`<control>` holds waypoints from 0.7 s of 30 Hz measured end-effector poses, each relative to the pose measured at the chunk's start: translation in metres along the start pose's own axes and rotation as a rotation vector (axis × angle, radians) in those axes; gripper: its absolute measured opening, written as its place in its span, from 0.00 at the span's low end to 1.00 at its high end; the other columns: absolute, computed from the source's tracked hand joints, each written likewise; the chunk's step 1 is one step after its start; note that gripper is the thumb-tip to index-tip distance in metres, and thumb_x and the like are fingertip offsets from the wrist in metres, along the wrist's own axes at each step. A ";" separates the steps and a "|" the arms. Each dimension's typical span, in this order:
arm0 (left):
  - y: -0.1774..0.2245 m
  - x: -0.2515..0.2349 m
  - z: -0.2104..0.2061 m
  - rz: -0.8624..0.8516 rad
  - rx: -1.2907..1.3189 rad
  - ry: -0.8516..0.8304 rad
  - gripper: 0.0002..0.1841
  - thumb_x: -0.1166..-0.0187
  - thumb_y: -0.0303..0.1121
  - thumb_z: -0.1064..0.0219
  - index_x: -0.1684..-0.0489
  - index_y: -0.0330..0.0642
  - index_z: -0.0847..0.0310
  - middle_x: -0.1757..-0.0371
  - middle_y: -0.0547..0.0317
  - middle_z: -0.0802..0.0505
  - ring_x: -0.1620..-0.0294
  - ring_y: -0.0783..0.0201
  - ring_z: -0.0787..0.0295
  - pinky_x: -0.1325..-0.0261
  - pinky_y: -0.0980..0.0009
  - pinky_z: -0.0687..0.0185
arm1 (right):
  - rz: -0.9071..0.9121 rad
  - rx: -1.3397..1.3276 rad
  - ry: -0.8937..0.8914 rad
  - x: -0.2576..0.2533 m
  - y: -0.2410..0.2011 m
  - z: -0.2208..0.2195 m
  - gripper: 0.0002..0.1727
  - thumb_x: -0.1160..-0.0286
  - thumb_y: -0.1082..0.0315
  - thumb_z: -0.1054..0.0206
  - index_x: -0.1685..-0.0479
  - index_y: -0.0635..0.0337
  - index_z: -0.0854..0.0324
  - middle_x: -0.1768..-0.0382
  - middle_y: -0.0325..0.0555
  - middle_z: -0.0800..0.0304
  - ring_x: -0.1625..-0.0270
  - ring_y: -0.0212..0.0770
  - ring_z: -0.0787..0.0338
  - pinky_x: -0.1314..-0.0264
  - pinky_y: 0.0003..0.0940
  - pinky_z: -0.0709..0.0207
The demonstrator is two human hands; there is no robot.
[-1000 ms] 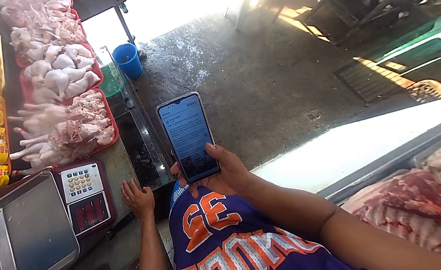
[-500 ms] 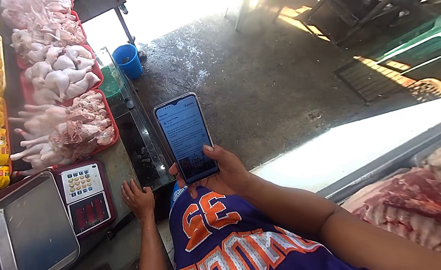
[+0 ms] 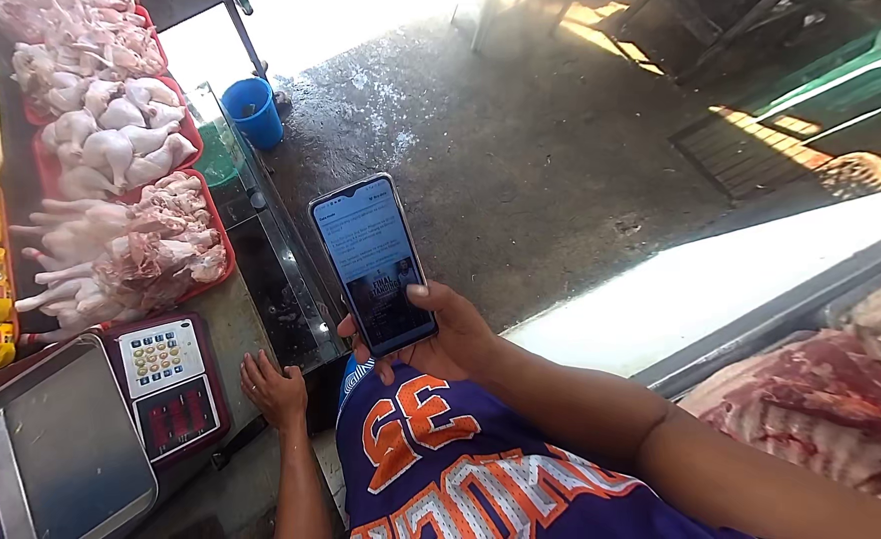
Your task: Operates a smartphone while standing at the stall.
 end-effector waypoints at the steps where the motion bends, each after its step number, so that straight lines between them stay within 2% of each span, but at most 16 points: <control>1: 0.000 0.000 0.000 0.002 0.000 0.002 0.34 0.28 0.43 0.37 0.17 0.41 0.28 0.10 0.42 0.33 0.08 0.42 0.43 0.08 0.47 0.54 | 0.008 0.008 -0.005 0.000 0.000 0.000 0.25 0.18 0.53 0.38 0.29 0.57 0.27 0.36 0.68 0.15 0.50 0.56 0.06 0.54 0.45 0.11; 3: 0.001 0.001 0.001 0.001 0.001 0.003 0.34 0.27 0.43 0.38 0.18 0.41 0.28 0.10 0.41 0.33 0.08 0.42 0.43 0.08 0.46 0.54 | 0.014 0.017 -0.004 0.001 0.000 0.000 0.22 0.19 0.60 0.40 0.28 0.57 0.28 0.36 0.69 0.15 0.50 0.57 0.06 0.53 0.45 0.11; 7: -0.001 0.001 -0.001 -0.003 -0.007 0.013 0.34 0.28 0.43 0.38 0.18 0.42 0.27 0.10 0.42 0.32 0.08 0.43 0.42 0.08 0.47 0.53 | -0.017 0.014 0.029 0.001 0.001 0.001 0.23 0.15 0.52 0.43 0.29 0.56 0.27 0.36 0.68 0.14 0.50 0.57 0.06 0.55 0.44 0.11; 10: 0.000 0.001 0.000 -0.014 0.021 -0.002 0.33 0.27 0.42 0.38 0.18 0.40 0.28 0.10 0.40 0.33 0.08 0.40 0.43 0.08 0.45 0.53 | -0.023 0.016 0.026 0.001 0.002 0.002 0.26 0.14 0.46 0.44 0.29 0.54 0.26 0.36 0.67 0.14 0.49 0.55 0.06 0.56 0.43 0.11; 21: -0.002 0.001 -0.001 0.015 -0.004 -0.038 0.34 0.27 0.43 0.39 0.17 0.41 0.28 0.10 0.41 0.33 0.07 0.41 0.44 0.07 0.47 0.54 | -0.054 0.009 0.064 0.002 0.009 0.009 0.26 0.16 0.47 0.46 0.27 0.52 0.29 0.36 0.67 0.15 0.51 0.56 0.07 0.57 0.44 0.12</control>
Point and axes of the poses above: each hand's wrist, its own x-axis away from the middle knuckle, its own z-axis out of the back of the hand, y = z × x, the point moved 5 cm from there along -x, towards the middle knuckle
